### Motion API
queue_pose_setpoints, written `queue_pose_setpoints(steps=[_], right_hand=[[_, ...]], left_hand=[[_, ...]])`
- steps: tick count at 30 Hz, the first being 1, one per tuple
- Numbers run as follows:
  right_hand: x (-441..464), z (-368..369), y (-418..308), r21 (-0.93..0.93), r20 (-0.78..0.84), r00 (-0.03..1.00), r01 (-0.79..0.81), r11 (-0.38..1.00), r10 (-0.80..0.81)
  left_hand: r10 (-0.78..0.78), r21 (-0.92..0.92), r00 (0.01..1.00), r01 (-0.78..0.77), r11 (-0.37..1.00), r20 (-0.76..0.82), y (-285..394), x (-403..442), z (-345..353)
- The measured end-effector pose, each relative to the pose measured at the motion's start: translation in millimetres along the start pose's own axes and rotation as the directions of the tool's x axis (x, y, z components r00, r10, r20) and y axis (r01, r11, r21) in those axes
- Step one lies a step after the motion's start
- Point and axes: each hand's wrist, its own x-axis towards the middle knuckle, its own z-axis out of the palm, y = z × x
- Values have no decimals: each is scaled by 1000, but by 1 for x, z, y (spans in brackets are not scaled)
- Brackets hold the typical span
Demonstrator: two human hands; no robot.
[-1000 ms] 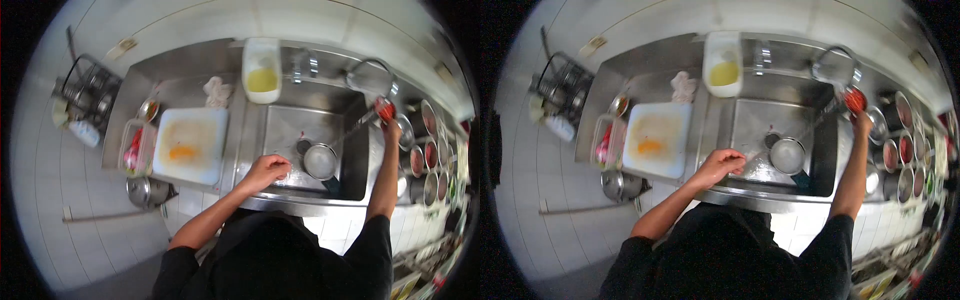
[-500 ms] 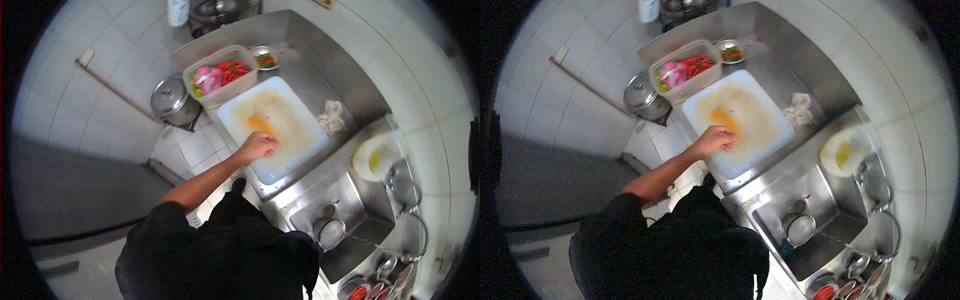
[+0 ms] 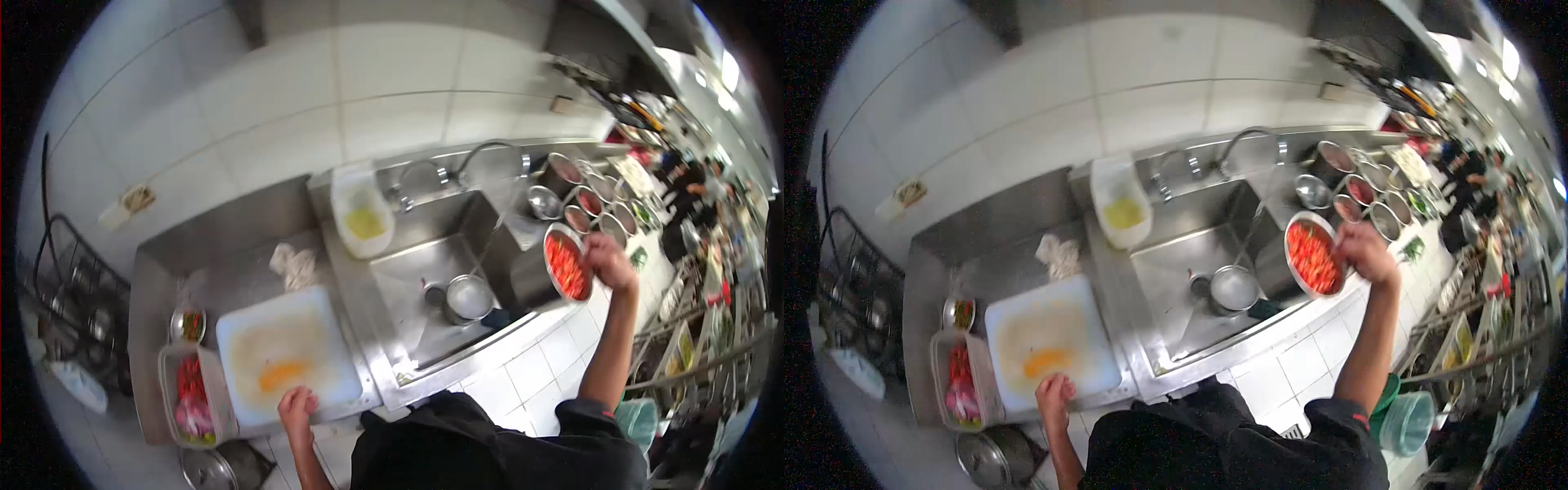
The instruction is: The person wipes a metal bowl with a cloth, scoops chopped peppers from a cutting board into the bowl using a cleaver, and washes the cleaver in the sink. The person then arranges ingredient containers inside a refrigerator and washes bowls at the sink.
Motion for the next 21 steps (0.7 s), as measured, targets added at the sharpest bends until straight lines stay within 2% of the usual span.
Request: queue_pose_setpoints(steps=[1, 2, 4, 5, 6, 7, 8, 9, 12, 14, 16, 18, 20, 21], right_hand=[[5, -29, -8, -106, -69, 981, 176, 979, -184], [-3, -47, -49, 79, -77, 997, -25, 997, 31], [-6, -108, -70, 11, -257, 965, 52, 999, -47], [2, -147, -69, -192, -259, 938, 183, 964, -229], [9, -187, -68, -392, -254, 879, 288, 874, -404], [19, -233, -62, -111, -415, 888, 169, 979, -200], [23, -253, -72, -51, -426, 887, 174, 983, -179], [39, -286, -65, 70, -523, 843, 192, 979, -128], [89, -342, -70, 82, -619, 783, 141, 987, -60], [131, -366, -65, 161, -680, 730, 246, 956, -73], [182, -390, -60, 133, -670, 741, 175, 976, -42], [227, -398, -53, 165, -685, 728, 214, 963, -45], [275, -411, -44, 255, -692, 721, 188, 949, 43], [279, -391, -53, 275, -662, 746, 157, 949, 68]], left_hand=[[11, 4, 999, -11, 1000, 39, 2, 0, -1], [-2, 32, 1000, 2, 999, 1, 4, -2, -3], [29, 46, 999, -28, 999, -21, 1, -2, 5], [21, 80, 999, -17, 997, -48, 1, -1, 8], [15, 112, 997, -5, 994, -80, 0, 1, 14], [23, 103, 997, -15, 995, -74, -4, 3, 20], [27, 109, 997, -19, 994, -74, -4, 3, 29], [29, 122, 996, -18, 992, -88, -4, 4, 40], [52, 127, 995, -40, 991, -90, -6, 7, 75], [60, 108, 994, -50, 993, -90, -10, 5, 97], [73, 149, 994, -60, 987, -86, -14, 2, 118], [80, 143, 992, -66, 987, -93, -17, -7, 131], [93, 136, 990, -78, 988, -102, -20, -15, 139], [85, 133, 990, -70, 989, -116, -20, -20, 140]])
